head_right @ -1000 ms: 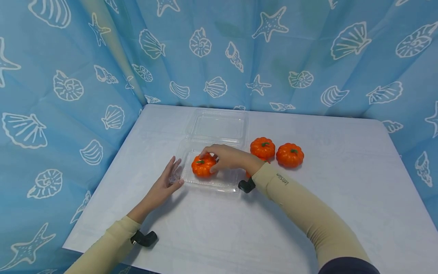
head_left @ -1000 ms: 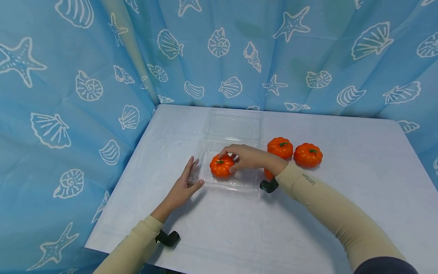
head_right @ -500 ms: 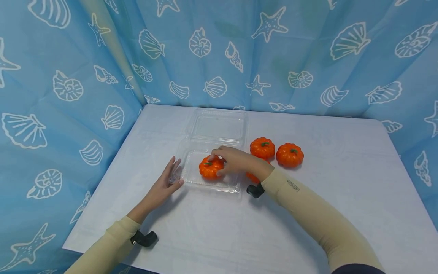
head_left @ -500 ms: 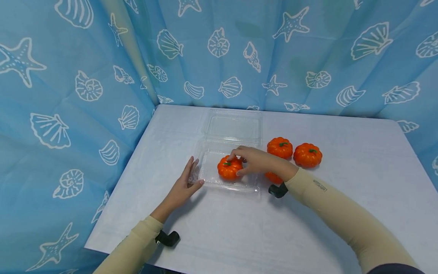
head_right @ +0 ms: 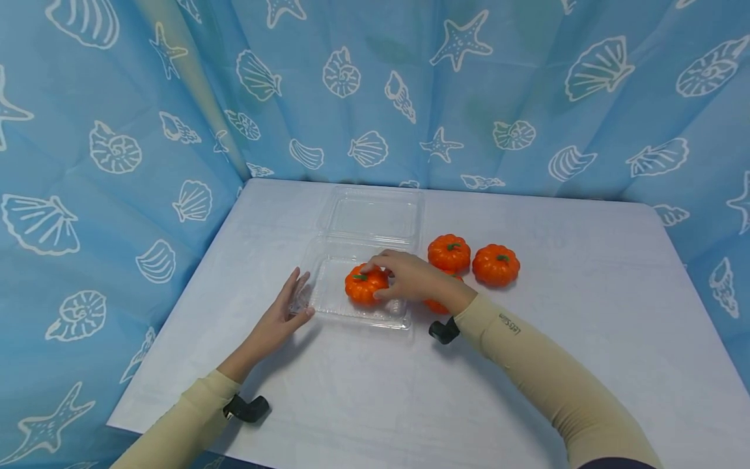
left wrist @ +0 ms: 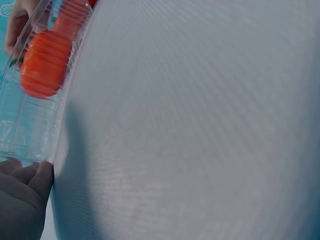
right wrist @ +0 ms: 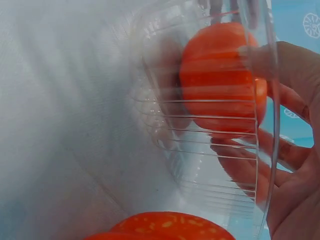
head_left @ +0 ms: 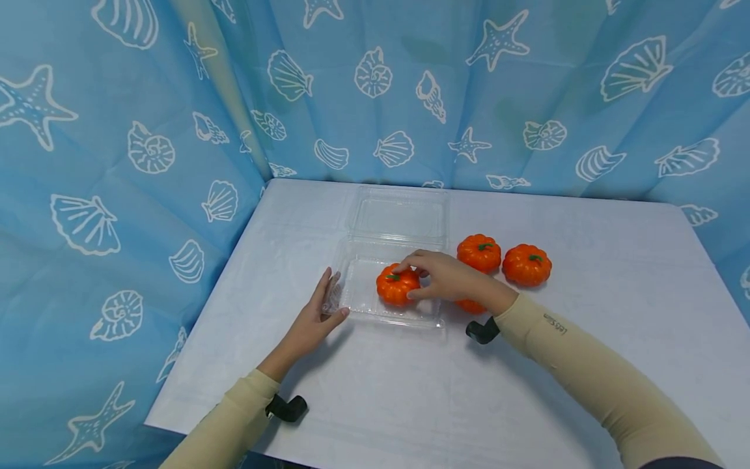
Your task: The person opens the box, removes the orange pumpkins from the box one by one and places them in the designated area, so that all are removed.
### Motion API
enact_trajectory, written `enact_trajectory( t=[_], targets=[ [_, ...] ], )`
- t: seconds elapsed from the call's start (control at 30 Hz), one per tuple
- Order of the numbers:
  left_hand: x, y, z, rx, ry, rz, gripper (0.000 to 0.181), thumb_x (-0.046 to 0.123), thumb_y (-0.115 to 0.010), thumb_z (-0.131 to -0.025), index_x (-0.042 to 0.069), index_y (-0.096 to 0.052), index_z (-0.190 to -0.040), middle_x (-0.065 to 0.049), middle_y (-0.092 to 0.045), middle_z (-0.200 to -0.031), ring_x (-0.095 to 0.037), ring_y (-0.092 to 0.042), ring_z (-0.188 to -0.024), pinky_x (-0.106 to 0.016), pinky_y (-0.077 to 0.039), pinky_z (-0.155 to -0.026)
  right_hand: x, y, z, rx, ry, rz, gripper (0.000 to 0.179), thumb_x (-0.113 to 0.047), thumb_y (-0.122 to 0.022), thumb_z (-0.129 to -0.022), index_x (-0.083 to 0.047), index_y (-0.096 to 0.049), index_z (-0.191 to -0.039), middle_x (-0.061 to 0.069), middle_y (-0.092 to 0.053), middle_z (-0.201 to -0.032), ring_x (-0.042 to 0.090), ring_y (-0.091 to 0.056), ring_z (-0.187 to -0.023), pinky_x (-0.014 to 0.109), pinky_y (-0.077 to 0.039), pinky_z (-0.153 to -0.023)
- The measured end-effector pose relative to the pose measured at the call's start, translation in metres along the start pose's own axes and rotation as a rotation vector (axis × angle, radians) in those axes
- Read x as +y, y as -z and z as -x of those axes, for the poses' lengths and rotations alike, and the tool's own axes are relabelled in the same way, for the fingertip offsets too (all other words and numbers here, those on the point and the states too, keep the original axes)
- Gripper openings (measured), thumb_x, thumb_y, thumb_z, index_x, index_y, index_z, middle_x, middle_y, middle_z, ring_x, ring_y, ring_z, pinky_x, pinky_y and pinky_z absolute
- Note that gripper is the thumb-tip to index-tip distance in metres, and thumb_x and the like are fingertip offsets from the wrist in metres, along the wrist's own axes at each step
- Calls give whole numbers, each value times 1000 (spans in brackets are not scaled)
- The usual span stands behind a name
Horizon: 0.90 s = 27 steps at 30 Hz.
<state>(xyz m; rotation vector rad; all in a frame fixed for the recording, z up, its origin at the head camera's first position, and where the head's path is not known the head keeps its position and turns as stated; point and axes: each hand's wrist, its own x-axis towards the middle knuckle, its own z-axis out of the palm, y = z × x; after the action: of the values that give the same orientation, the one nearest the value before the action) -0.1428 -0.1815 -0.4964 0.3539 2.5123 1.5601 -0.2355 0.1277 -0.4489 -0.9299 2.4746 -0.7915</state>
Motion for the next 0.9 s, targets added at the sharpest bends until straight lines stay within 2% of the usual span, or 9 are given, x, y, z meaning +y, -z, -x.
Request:
enact_trajectory(
  t=[0.17,0.4,0.9],
  targets=[
    [-1,0,0,-1,4,-6,91,27,-66,-101,16,-3,-165,-4,-21,-169,-30,-26,-152,-51,-46,-107,0,-2,0,19,4,-16,48,-28,-80,-90,-24,-65,-135,3,-58,-135,23,-60,-115,41,-54,-99],
    [-2,0,-1,4,20,-18,91,27,-66,-101,17,-3,-166,-3,-21,-169,-29,-25,-152,-51,-45,-108,-3,-1,3,54,16,-92,48,-25,-81,-89,-24,-65,-134,6,-54,-135,26,-60,-116,44,-54,-99],
    [-4,-1,-2,12,12,-25,91,26,-67,-100,17,-4,-166,-3,-22,-168,-29,-27,-152,-51,-47,-107,-1,2,8,93,17,-134,49,-23,-82,-87,-29,-66,-133,2,-51,-135,22,-55,-121,40,-54,-99]
  ],
)
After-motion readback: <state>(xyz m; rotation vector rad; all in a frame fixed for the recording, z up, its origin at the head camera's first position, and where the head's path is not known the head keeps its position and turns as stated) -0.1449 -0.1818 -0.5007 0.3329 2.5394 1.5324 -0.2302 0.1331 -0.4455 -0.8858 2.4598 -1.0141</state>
